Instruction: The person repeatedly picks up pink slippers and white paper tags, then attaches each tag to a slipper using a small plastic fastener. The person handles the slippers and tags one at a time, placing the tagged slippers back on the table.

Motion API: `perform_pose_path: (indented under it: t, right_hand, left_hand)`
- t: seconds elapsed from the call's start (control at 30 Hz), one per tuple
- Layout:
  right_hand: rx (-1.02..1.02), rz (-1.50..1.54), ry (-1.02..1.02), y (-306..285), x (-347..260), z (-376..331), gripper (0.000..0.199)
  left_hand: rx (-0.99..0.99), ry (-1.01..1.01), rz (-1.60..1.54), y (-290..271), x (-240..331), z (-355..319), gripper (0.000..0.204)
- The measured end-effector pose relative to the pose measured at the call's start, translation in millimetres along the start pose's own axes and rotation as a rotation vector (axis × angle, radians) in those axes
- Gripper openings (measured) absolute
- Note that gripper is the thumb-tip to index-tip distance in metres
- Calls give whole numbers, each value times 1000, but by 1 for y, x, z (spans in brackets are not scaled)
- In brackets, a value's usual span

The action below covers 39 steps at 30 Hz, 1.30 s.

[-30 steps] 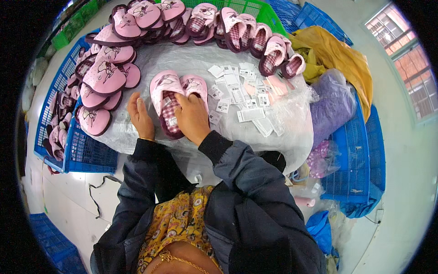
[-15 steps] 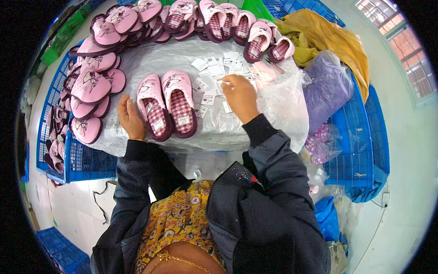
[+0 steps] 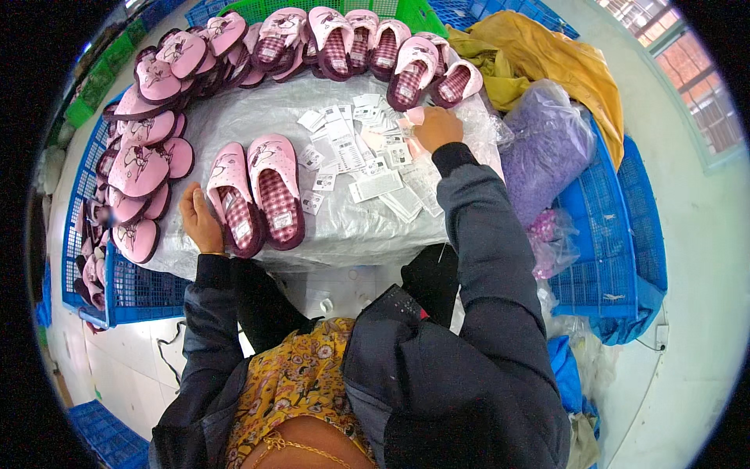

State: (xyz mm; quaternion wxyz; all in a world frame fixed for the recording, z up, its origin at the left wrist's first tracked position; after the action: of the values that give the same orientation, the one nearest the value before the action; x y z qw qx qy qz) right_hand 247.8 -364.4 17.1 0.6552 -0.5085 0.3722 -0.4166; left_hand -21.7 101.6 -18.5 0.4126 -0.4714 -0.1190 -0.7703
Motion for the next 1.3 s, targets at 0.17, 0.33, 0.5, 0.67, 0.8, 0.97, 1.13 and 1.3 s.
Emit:
perform_pose_path:
  t: [0.17, 0.33, 0.5, 0.67, 0.8, 0.97, 1.13, 1.3]
  right_hand:
    - [-157, -64, 33, 8, -1, 8, 28]
    - [55, -269, -97, -4, -13, 5, 14]
    - [367, -194, -259, -36, -27, -14, 12]
    - [485, -112, -270, -77, -35, -35, 13]
    - [662, 164, -586, -132, -80, -105, 8]
    - [516, 469, -749, -141, -156, -202, 12]
    - [428, 557, -575, -126, -143, -248, 11]
    - [482, 535, -473, -122, -113, -269, 17]
  left_hand:
    - [14, 2, 10, -1, -4, -1, 27]
    - [-7, -13, 33, -1, -13, 0, 27]
    - [-4, -15, 72, 0, -2, 0, 28]
    - [80, 67, 24, -16, 4, 9, 26]
    - [-313, -14, -170, 52, 125, -11, 25]
    - [-1093, -872, -773, 168, 149, -114, 41]
    - [-1354, -855, -1043, 213, 162, -164, 25]
    - [-1534, -923, -1051, 240, 193, -200, 23]
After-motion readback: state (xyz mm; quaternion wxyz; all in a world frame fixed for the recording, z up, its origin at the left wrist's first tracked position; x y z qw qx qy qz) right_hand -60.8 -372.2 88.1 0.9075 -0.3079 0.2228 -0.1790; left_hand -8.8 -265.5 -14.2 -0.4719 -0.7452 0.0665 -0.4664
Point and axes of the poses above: each hand's wrist, its own z-axis towards the middle knuckle, its own y-axis out of the palm, x = y × z, the point moved 9 cm from there along z, towards the middle knuckle, and after that the axes turned 10 degrees about -x, right-handed, at the moved point
